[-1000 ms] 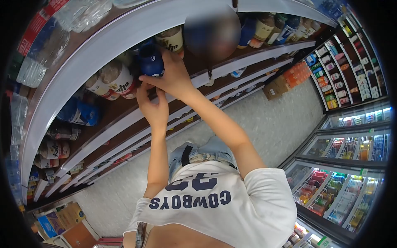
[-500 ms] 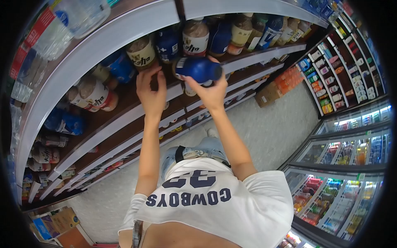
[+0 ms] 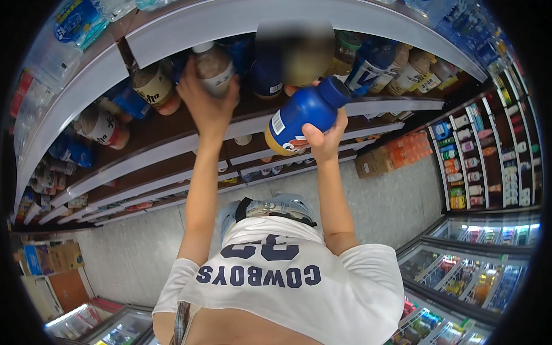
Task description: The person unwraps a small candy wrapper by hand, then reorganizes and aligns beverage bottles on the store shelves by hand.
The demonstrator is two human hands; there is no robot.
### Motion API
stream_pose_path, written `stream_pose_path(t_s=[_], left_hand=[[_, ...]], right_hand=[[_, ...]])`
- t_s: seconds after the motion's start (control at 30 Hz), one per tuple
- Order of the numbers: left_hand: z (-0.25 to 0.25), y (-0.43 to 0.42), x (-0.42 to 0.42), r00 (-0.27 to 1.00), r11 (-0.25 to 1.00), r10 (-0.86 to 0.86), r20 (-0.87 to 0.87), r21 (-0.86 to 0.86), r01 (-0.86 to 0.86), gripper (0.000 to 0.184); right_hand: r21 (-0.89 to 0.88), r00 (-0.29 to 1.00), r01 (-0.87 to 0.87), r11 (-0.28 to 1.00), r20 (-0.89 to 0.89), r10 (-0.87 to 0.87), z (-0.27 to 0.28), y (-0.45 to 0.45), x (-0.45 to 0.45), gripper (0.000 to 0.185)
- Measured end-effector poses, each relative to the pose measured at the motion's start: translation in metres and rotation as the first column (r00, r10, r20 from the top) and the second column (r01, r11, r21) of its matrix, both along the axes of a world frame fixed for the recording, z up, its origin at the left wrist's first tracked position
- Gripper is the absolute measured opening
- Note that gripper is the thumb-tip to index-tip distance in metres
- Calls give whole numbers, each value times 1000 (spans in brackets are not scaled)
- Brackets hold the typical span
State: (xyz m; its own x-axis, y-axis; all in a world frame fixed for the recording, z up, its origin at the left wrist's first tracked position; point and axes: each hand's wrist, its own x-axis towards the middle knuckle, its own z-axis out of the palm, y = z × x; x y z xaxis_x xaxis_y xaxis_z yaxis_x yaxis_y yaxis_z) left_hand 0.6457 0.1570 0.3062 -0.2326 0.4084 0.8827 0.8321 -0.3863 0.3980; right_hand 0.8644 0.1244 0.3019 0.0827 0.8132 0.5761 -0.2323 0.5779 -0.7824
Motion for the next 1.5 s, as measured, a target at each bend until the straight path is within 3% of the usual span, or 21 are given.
stream_pose_path(t_s=[0.1, 0.2, 0.27, 0.33, 0.4, 0.5, 0.6, 0.63, 0.67, 0.7, 0.77, 0.83, 0.93, 1.03, 1.13, 1.23, 1.33, 1.37, 1.47, 1.5], left_hand=[[0, -28, -19, 997, 996, 54, 55, -80, -49, 88], [5, -55, -43, 967, 962, 243, 76, -147, -230, 96], [9, -64, -71, 970, 965, 195, 146, -206, -163, 103], [12, -71, -89, 965, 936, 261, 8, -248, -251, 102], [11, -74, -93, 967, 917, 250, 47, -332, -221, 102], [-9, -62, -90, 959, 960, 281, -26, 12, -281, 96], [4, -59, -42, 813, 798, 581, -46, 227, -558, 83], [9, -54, -30, 851, 827, 523, -50, 271, -492, 66], [22, -43, -13, 942, 904, 332, -49, 302, -303, 54], [33, -30, 2, 984, 962, 177, -11, 212, -171, 43], [38, 14, 6, 998, 991, 42, 42, 128, -47, 38], [64, 37, 17, 998, 999, -53, -22, 0, 53, 38], [66, 73, 16, 976, 995, 9, -219, 100, 14, 36], [63, 72, 9, 988, 999, 9, -155, -35, -14, 40], [70, 48, 12, 990, 997, -80, -112, -15, 79, 40], [62, 34, -13, 991, 969, 75, -107, -225, -98, 49], [71, 9, -14, 997, 958, 78, 2, -277, -74, 56], [76, 0, -9, 999, 968, 34, 36, -251, -24, 55], [79, -9, -8, 988, 941, 153, 7, -305, -143, 57], [77, -8, -8, 973, 960, 206, -101, -172, -221, 56]], right_hand=[[7, 993, -114, 993, -5, 114, 3, 19, 2, 79], [-7, 979, -204, 979, 6, 204, 0, 35, 0, 79], [0, 966, -258, 966, -1, 258, 3, 40, -5, 79], [6, 953, -304, 953, 2, 304, 6, 41, -5, 79], [-6, 944, -331, 944, 0, 331, 5, 38, -1, 80], [12, 939, -341, 940, 48, 340, -2, 35, 14, 80], [-7, 931, -365, 931, -1, 365, -7, 33, 28, 80], [-33, 931, -365, 930, 4, 365, -7, 32, 33, 81], [-33, 933, -359, 933, -7, 359, -7, 31, 37, 81], [-31, 935, -355, 934, -15, 355, -7, 30, 41, 81], [-14, 940, -342, 939, -14, 342, -6, 28, 49, 82], [17, 953, -303, 953, 32, 302, -9, 25, 62, 82], [51, 964, -265, 963, 49, 263, -11, 16, 82, 83], [22, 972, -236, 972, 24, 235, -17, 12, 103, 84], [16, 982, -189, 982, -6, 189, -23, 15, 114, 83], [-4, 987, -161, 987, -15, 161, -28, 17, 121, 82], [-15, 984, -176, 984, -18, 176, -32, 22, 121, 82], [-16, 982, -186, 982, -22, 186, -33, 25, 120, 82], [-27, 977, -212, 977, -22, 211, -32, 27, 113, 80], [-25, 975, -224, 974, -8, 224, -30, 27, 111, 79]])
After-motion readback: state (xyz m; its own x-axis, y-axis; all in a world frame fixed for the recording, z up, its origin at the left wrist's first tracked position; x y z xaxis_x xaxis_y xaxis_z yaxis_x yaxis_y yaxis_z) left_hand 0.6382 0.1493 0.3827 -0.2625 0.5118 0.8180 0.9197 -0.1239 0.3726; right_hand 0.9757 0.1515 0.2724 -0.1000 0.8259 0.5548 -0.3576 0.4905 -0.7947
